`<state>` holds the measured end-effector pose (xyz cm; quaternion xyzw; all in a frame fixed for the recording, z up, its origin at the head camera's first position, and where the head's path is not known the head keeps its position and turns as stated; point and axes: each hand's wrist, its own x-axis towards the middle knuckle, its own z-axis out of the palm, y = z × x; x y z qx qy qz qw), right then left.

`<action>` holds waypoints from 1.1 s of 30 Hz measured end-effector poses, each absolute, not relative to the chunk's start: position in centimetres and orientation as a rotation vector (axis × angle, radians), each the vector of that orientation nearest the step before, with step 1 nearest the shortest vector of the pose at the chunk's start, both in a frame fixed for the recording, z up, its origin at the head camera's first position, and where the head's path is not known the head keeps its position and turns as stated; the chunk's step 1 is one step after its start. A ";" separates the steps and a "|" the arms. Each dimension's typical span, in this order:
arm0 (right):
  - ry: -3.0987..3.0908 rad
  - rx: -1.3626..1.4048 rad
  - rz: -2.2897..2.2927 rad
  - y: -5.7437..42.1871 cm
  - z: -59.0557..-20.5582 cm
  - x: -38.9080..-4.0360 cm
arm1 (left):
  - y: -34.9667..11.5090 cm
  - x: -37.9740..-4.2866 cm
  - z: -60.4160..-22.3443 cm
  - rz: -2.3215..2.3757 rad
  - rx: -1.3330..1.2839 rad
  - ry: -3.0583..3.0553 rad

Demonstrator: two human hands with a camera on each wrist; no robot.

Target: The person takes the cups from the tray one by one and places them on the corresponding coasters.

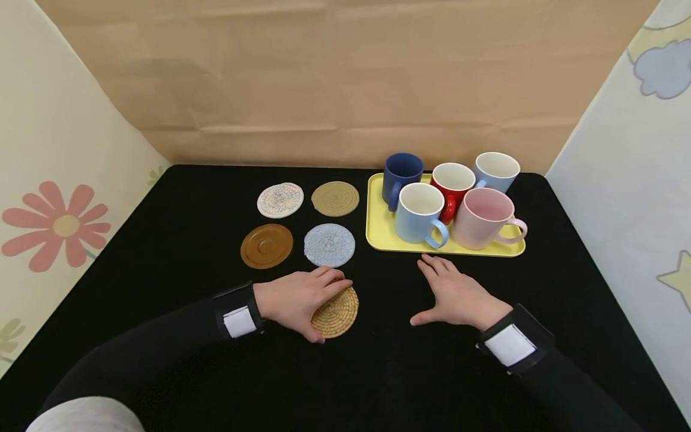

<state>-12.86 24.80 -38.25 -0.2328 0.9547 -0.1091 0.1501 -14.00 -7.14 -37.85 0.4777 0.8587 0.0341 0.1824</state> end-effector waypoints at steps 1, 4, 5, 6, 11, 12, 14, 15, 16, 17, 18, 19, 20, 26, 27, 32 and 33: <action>2.742 -0.670 -0.314 24.8 -38.3 -12.9 | -7.4 -13.9 -37.9 0.100 1.348 2.427; 2.739 -0.674 -0.319 24.8 -38.2 -12.9 | -8.3 -13.6 -37.9 0.114 1.334 2.440; 2.739 -0.677 -0.319 24.9 -38.2 -12.9 | -8.6 -13.5 -37.9 0.122 1.324 2.442; 2.738 -0.679 -0.319 24.9 -38.2 -12.9 | -8.9 -13.4 -37.9 0.129 1.313 2.446; 2.737 -0.685 -0.323 24.9 -38.1 -13.0 | -10.6 -12.9 -37.8 0.154 1.238 2.470; 2.736 -0.686 -0.324 24.9 -38.0 -13.0 | -10.9 -12.9 -37.7 0.157 1.221 2.474; 2.735 -0.687 -0.326 24.9 -38.0 -13.0 | -11.5 -12.8 -37.7 0.162 1.192 2.481; 2.734 -0.687 -0.326 24.9 -38.0 -13.0 | -11.7 -12.8 -37.7 0.168 1.179 2.483; 2.734 -0.688 -0.328 24.9 -38.0 -13.0 | -12.0 -12.8 -37.7 0.178 1.167 2.485; 2.734 -0.689 -0.329 24.9 -37.9 -13.0 | -12.2 -12.7 -37.7 0.191 1.159 2.485; 2.733 -0.688 -0.331 24.9 -37.9 -13.0 | -12.5 -12.7 -37.7 0.204 1.152 2.486; 2.732 -0.688 -0.333 24.9 -38.0 -13.0 | -12.7 -12.6 -37.7 0.217 1.145 2.488; 2.731 -0.688 -0.334 24.9 -38.0 -13.0 | -13.0 -12.5 -37.7 0.229 1.137 2.489; 2.728 -0.691 -0.336 24.9 -38.1 -12.9 | -14.6 -11.8 -37.9 0.285 1.102 2.517; 2.729 -0.694 -0.336 25.0 -38.1 -12.9 | -14.9 -11.7 -37.9 0.294 1.097 2.524; 2.733 -0.707 -0.334 25.0 -38.1 -12.9 | -16.1 -11.3 -38.0 0.325 1.057 2.550; 2.734 -0.708 -0.335 25.0 -38.1 -12.9 | -16.4 -11.3 -38.1 0.328 1.047 2.554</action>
